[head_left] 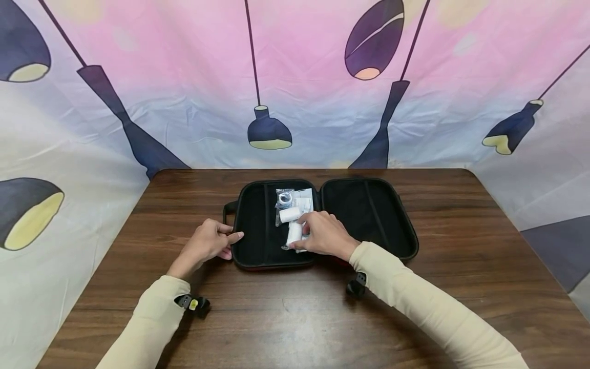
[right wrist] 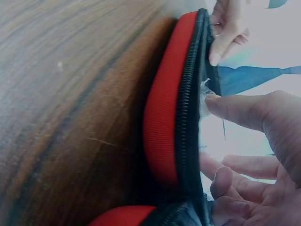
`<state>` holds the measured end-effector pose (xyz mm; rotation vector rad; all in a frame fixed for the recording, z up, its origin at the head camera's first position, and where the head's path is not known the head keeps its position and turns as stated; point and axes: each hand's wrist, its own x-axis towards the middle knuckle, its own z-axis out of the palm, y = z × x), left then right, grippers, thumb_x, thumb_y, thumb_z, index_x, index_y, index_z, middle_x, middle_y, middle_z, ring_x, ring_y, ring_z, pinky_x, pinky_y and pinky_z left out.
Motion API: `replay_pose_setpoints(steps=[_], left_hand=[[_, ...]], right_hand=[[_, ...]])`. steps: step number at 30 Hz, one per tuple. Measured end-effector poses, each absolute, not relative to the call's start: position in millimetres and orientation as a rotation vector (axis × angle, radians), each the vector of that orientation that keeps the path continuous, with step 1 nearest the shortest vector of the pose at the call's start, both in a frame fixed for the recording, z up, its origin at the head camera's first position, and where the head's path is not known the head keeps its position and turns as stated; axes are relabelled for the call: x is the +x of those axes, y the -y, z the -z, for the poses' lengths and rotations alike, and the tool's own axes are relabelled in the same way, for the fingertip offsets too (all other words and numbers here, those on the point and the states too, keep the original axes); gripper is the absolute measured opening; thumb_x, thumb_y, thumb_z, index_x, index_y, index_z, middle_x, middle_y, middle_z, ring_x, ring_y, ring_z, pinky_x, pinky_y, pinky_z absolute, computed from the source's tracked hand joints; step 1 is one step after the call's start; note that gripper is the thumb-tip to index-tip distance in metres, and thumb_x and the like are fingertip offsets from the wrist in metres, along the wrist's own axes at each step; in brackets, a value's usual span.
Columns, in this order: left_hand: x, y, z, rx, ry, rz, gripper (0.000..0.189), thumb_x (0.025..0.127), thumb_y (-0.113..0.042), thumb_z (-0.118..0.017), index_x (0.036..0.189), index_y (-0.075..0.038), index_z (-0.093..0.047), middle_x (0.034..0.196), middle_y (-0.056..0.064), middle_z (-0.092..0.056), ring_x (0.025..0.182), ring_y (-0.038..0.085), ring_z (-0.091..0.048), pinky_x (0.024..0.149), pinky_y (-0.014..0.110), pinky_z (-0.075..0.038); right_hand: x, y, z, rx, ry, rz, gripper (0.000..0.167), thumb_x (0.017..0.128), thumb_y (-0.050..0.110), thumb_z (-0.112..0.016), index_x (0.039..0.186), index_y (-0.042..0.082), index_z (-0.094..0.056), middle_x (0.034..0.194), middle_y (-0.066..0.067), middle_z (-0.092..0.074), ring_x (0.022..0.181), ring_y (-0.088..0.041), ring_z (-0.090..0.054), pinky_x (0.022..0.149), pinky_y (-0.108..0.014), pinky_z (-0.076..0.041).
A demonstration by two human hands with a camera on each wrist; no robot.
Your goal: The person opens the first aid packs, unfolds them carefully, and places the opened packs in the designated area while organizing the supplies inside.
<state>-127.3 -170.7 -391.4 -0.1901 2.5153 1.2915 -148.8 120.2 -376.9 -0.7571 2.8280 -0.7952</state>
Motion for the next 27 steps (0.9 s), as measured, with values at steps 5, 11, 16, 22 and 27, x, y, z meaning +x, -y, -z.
replay_pose_setpoints(steps=[5, 11, 16, 22, 27], left_hand=[[-126.3, 171.0, 392.2, -0.19, -2.52, -1.286, 0.055, 0.101, -0.024, -0.066, 0.14, 0.011, -0.052, 0.077, 0.014, -0.068, 0.057, 0.017, -0.069, 0.057, 0.031, -0.06], [-126.6, 170.4, 391.8, -0.172, -2.531, -1.285, 0.053, 0.101, -0.023, -0.066, 0.139, 0.012, -0.053, 0.076, 0.014, -0.068, 0.057, 0.017, -0.069, 0.057, 0.032, -0.06], [-126.9, 169.8, 391.9, -0.149, -2.536, -1.29, 0.052, 0.101, -0.021, -0.065, 0.138, 0.014, -0.053, 0.074, 0.013, -0.068, 0.056, 0.017, -0.069, 0.057, 0.032, -0.06], [-126.8, 170.5, 390.9, -0.133, -2.547, -1.27, 0.054, 0.101, -0.021, -0.066, 0.139, 0.014, -0.052, 0.073, 0.012, -0.068, 0.056, 0.016, -0.068, 0.057, 0.031, -0.06], [-126.4, 170.7, 390.1, -0.13, -2.55, -1.256, 0.054, 0.101, -0.022, -0.065, 0.139, 0.014, -0.052, 0.072, 0.012, -0.068, 0.056, 0.016, -0.068, 0.058, 0.031, -0.06]], right_hand=[[-146.9, -125.2, 369.9, -0.789, -2.838, 0.838, 0.047, 0.078, 0.035, -0.09, 0.11, 0.005, -0.075, 0.085, 0.001, -0.072, 0.065, -0.005, -0.06, 0.057, -0.024, -0.049], [-147.9, -142.2, 356.3, -0.774, -2.865, 0.875, 0.053, 0.079, 0.038, -0.088, 0.116, 0.003, -0.073, 0.087, 0.0, -0.072, 0.06, -0.008, -0.056, 0.059, -0.027, -0.047], [-153.3, -172.6, 348.1, -0.66, -2.92, 0.882, 0.051, 0.078, 0.039, -0.088, 0.112, 0.005, -0.074, 0.085, 0.002, -0.072, 0.065, -0.01, -0.057, 0.064, -0.03, -0.047], [-162.1, -220.8, 349.8, -0.552, -2.96, 0.862, 0.049, 0.079, 0.036, -0.088, 0.111, 0.001, -0.074, 0.081, 0.003, -0.07, 0.068, -0.013, -0.059, 0.064, -0.031, -0.046], [-170.5, -257.5, 355.0, -0.47, -2.961, 0.839, 0.048, 0.081, 0.033, -0.086, 0.111, -0.003, -0.072, 0.082, -0.001, -0.071, 0.073, -0.016, -0.062, 0.068, -0.034, -0.048]])
